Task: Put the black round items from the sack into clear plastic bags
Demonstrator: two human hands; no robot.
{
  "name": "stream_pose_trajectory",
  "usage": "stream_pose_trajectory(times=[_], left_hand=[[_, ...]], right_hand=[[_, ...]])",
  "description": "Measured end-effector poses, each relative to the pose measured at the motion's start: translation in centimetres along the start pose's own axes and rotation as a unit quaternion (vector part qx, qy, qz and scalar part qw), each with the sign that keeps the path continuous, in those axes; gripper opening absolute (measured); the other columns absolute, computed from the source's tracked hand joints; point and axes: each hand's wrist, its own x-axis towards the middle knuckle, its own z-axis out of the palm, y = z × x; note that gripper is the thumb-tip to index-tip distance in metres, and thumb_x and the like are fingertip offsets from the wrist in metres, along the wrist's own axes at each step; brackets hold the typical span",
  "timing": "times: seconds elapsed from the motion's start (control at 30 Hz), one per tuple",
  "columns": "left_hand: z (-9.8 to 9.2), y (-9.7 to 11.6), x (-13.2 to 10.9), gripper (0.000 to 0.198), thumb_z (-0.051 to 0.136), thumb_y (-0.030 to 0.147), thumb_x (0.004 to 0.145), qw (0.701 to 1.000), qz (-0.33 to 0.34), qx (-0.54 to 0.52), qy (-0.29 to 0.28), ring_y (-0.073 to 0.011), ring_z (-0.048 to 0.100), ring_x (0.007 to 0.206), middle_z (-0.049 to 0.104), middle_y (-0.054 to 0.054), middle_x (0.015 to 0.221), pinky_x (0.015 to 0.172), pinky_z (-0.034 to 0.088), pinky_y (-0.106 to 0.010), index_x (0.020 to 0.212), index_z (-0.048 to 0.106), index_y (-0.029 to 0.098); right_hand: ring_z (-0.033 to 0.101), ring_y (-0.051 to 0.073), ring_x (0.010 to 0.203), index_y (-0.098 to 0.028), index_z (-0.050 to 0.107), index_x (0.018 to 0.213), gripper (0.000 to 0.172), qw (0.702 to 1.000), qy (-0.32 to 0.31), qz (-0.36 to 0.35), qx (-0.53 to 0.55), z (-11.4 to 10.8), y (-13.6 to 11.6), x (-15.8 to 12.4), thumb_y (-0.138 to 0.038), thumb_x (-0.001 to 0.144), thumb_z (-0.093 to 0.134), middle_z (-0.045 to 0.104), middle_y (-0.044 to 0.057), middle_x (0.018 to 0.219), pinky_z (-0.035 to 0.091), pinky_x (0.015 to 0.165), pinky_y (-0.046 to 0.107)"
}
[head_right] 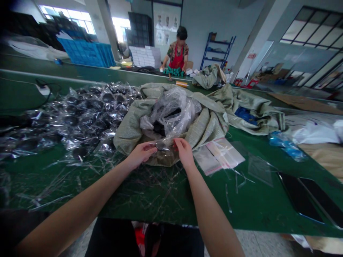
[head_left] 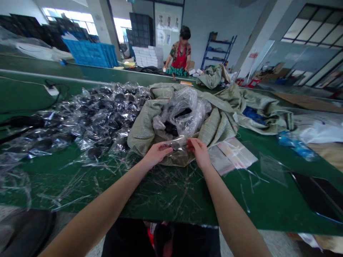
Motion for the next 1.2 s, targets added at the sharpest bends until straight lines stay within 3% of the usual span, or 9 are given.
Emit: stream_pose_trajectory(times=[0.13, 0.37, 0.47, 0.6, 0.7, 0.9, 1.0, 1.1, 1.2], left_hand=[[-0.1, 0.1, 0.0, 0.063, 0.075, 0.046, 0.068, 1.0, -0.002, -0.014, -0.002, -0.0007, 0.024, 0.039, 0.052, 0.006, 0.06, 0.037, 0.013, -0.019, 0.12, 0.061, 0.013], [0.1, -0.2, 0.0, 0.058, 0.077, 0.046, 0.067, 0.998, 0.0, -0.053, -0.018, -0.0009, 0.023, 0.039, 0.041, 0.009, 0.054, 0.037, 0.014, -0.018, 0.113, 0.063, 0.014], [0.2, -0.2, -0.1, 0.058, 0.079, 0.046, 0.065, 0.997, -0.003, -0.069, -0.028, -0.0006, 0.023, 0.039, 0.041, 0.009, 0.054, 0.038, 0.014, -0.017, 0.11, 0.064, 0.014], [0.3, 0.1, -0.3, 0.058, 0.078, 0.048, 0.065, 0.997, -0.008, -0.076, -0.033, -0.0009, 0.021, 0.038, 0.04, 0.01, 0.05, 0.038, 0.013, -0.018, 0.109, 0.064, 0.012], [0.5, 0.6, -0.4, 0.056, 0.079, 0.041, 0.062, 0.999, -0.004, -0.044, 0.002, -0.001, 0.024, 0.038, 0.05, 0.006, 0.054, 0.038, 0.014, -0.018, 0.107, 0.066, 0.01], [0.8, 1.8, -1.0, 0.029, 0.075, 0.025, 0.06, 0.998, 0.043, 0.018, 0.045, -0.0083, 0.046, 0.047, 0.063, 0.001, 0.059, 0.044, 0.032, -0.02, 0.086, 0.074, 0.011], [-0.1, 3.7, -1.6, 0.029, 0.076, 0.027, 0.062, 0.992, 0.09, 0.081, 0.046, -0.0154, 0.061, 0.065, 0.072, -0.003, 0.074, 0.06, 0.046, -0.025, 0.088, 0.075, 0.013], [-2.9, 7.5, -1.5, 0.035, 0.077, 0.034, 0.065, 0.964, 0.155, 0.173, 0.133, -0.0212, 0.065, 0.083, 0.074, -0.006, 0.09, 0.076, 0.05, -0.03, 0.094, 0.075, 0.015], [-7.4, 12.0, 0.1, 0.037, 0.073, 0.039, 0.072, 0.871, 0.248, 0.307, 0.293, -0.0238, 0.063, 0.098, 0.071, -0.008, 0.106, 0.087, 0.047, -0.031, 0.1, 0.072, 0.016]], right_hand=[[0.058, 0.015, 0.064, -0.02, 0.068, 0.076, 0.028, 0.997, -0.056, -0.01, -0.048, -0.2, -0.3, -0.5, -0.048, 0.075, 0.066, 0.065, 0.0, 0.07, 0.049, 0.063, 0.028], [0.063, 0.018, 0.075, -0.021, 0.069, 0.077, 0.025, 0.994, -0.059, -0.049, -0.078, 0.2, 0.3, -0.5, -0.046, 0.074, 0.068, 0.07, 0.002, 0.084, 0.051, 0.073, 0.031], [0.064, 0.018, 0.074, -0.021, 0.069, 0.077, 0.026, 0.996, -0.066, -0.022, -0.059, 0.4, 0.6, -0.5, -0.047, 0.073, 0.069, 0.071, 0.004, 0.089, 0.052, 0.071, 0.031], [0.064, 0.018, 0.069, -0.021, 0.071, 0.08, 0.027, 0.997, -0.059, 0.011, -0.041, 0.6, 0.9, -0.6, -0.047, 0.072, 0.071, 0.071, 0.002, 0.076, 0.053, 0.07, 0.033], [0.065, 0.018, 0.069, -0.021, 0.071, 0.077, 0.027, 0.999, -0.047, 0.02, 0.008, 1.0, 1.1, -0.8, -0.047, 0.068, 0.075, 0.071, 0.002, 0.075, 0.053, 0.07, 0.033], [0.063, 0.017, 0.063, -0.021, 0.063, 0.066, 0.036, 0.988, -0.038, 0.071, 0.131, 2.4, 0.2, -1.6, -0.05, 0.055, 0.082, 0.07, 0.002, 0.074, 0.054, 0.063, 0.033], [0.063, 0.017, 0.064, -0.022, 0.062, 0.068, 0.036, 0.988, -0.026, 0.064, 0.135, 2.1, -0.5, -1.5, -0.052, 0.06, 0.079, 0.068, 0.001, 0.073, 0.053, 0.059, 0.032], [0.062, 0.018, 0.065, -0.022, 0.062, 0.076, 0.034, 0.997, 0.023, 0.024, 0.07, 0.0, -1.2, -0.5, -0.056, 0.07, 0.068, 0.067, 0.002, 0.075, 0.05, 0.053, 0.031], [0.061, 0.02, 0.066, -0.021, 0.063, 0.081, 0.029, 0.987, 0.097, -0.064, -0.112, -3.2, -1.8, 0.6, -0.05, 0.076, 0.062, 0.067, 0.004, 0.076, 0.049, 0.06, 0.034]])
